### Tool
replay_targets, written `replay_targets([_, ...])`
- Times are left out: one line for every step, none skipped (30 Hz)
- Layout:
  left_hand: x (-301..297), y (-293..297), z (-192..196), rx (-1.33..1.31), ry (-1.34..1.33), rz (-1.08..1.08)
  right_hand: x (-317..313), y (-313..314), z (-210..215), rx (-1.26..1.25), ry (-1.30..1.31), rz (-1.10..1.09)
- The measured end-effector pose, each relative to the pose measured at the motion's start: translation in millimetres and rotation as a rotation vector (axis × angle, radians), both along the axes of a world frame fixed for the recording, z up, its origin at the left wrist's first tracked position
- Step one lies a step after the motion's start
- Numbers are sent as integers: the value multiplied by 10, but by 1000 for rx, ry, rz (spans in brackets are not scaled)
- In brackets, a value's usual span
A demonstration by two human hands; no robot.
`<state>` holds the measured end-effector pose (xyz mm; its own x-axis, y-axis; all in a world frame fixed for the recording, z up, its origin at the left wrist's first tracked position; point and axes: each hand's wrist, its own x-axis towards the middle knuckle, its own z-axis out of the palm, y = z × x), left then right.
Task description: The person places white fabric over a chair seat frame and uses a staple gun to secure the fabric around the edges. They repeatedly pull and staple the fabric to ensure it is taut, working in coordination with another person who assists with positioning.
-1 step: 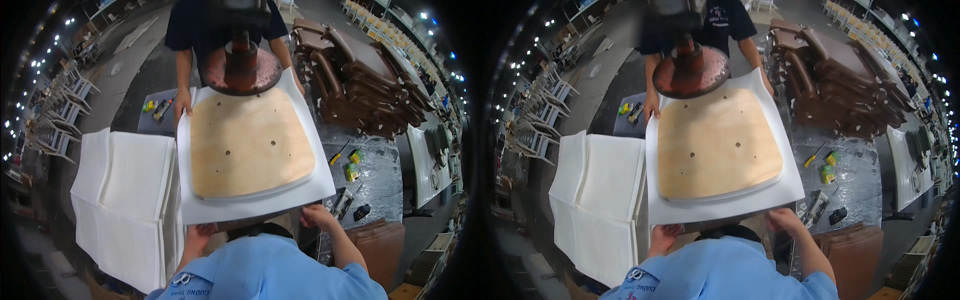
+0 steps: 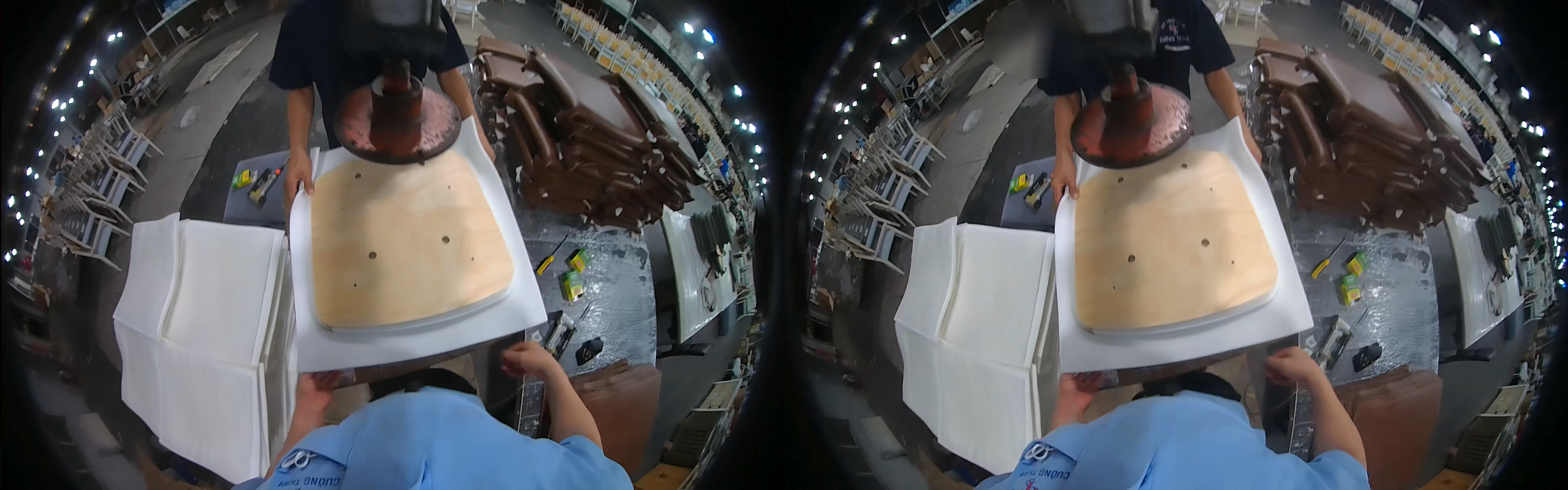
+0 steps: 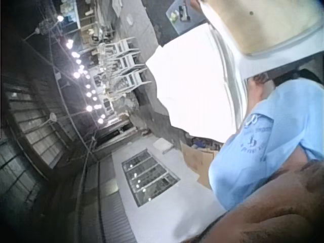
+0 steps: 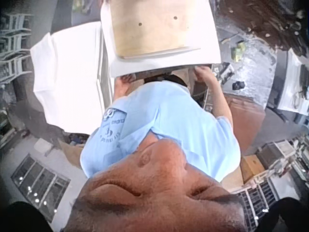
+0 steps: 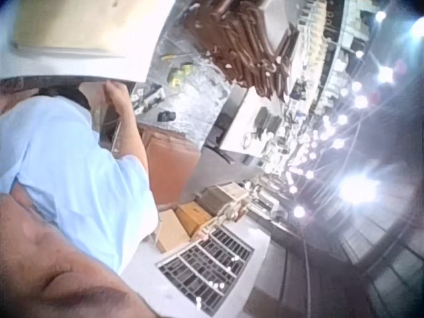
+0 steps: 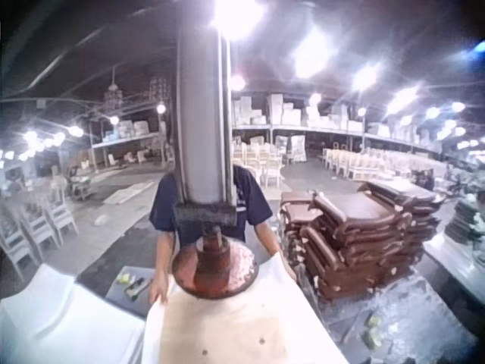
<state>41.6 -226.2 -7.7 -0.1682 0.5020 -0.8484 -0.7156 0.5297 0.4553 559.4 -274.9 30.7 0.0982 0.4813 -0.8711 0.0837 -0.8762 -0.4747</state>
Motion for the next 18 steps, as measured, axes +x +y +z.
replay_targets([-258,17,15,53,61,-37,213,70,54,17,-267,239])
replay_targets([-392,158,-41,180,11,-132,566,33,30,116,-412,115])
replay_targets([-465,422,-9,240,7,-84,742,271,60,199,-470,-106])
replay_targets([-537,584,-31,298,36,-151,935,425,138,462,-554,-59])
replay_targets([-590,768,-51,355,66,-218,1104,658,200,553,-577,-150])
replay_targets([-580,961,-42,391,130,-313,1151,875,96,619,-587,-182])
replay_targets([-586,1115,6,383,178,-339,1120,1168,14,709,-600,-203])
replay_targets([-619,1243,101,395,231,-345,964,1516,-56,744,-541,-257])
replay_targets([-578,1396,160,393,270,-374,883,1714,-137,756,-497,-324])
replay_targets([-421,1608,122,400,246,-434,1036,1757,-175,774,-558,-234])
replay_targets([-325,1759,89,415,224,-466,1168,1867,-115,800,-615,-121])
replay_targets([-353,1824,165,398,282,-488,1086,2000,-174,696,-469,-161])
replay_targets([-431,1812,272,359,384,-502,875,2135,-297,573,-296,-191])
replay_targets([-501,1756,345,335,452,-511,754,2249,-282,459,-160,-211])
replay_targets([-470,1766,361,325,486,-544,876,2227,-205,433,-39,-202])
replay_targets([-447,1754,341,332,459,-524,971,2194,-177,434,73,-293])
replay_targets([-431,1742,325,339,432,-504,1042,2167,-162,437,186,-382])
replay_targets([-381,1739,299,344,401,-487,1133,2141,-135,439,296,-473])
